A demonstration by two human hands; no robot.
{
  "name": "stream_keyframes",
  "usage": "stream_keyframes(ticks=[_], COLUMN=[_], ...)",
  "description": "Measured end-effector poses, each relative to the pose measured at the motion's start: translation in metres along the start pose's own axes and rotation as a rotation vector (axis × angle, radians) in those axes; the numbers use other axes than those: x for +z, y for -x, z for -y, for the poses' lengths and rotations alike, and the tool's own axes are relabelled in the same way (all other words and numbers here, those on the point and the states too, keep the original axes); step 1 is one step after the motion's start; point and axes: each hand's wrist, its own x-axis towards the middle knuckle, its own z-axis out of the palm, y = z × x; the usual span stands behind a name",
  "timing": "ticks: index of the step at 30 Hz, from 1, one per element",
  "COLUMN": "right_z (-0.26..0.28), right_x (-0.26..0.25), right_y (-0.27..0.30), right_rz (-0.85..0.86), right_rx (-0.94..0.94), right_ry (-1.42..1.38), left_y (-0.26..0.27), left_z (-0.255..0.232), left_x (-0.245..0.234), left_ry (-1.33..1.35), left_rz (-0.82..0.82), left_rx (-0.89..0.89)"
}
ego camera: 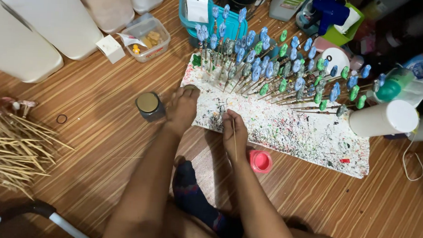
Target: Painting small fishing lures with pink paint using a wooden stick.
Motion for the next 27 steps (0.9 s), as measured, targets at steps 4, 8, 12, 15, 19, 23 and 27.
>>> stream_keyframes(ticks=[4,8,12,15,19,23,27], right_z=[0.035,0.034,0.033,0.039,0.026,0.001,-0.095], right_x=[-0.005,-0.023,-0.045,-0.068,-0.113,-0.161,-0.197], right_y=[0.022,0.023,0.018,0.020,0.017,0.018,-0.002], right_rz=[-0.014,0.032,0.087,0.086,0.080,-0.030,-0.160], right_rx=[0.046,0.057,0.060,0.069,0.058,0.023,0.054], right_ry=[-0.112,-0.410,-0.416,-0.480,-0.547,-0.453,-0.437], left_y=[-0.005,-0.001,0.016,0.013,0.028,0.041,0.061], left_z=[0.008,-0.003,-0.021,-0.013,-0.021,-0.046,-0.082], left_x=[-0.001,-0.001,-0.044,-0.037,-0.081,-0.074,-0.094], left_ry=[-0.180,-0.236,-0.279,-0.246,-0.062,0.041,0.122], left_rz=[-0.008,0.264,0.551,0.514,0.544,0.644,0.660], left_rx=[0.005,-0.280,-0.448,-0.416,-0.153,-0.060,0.042])
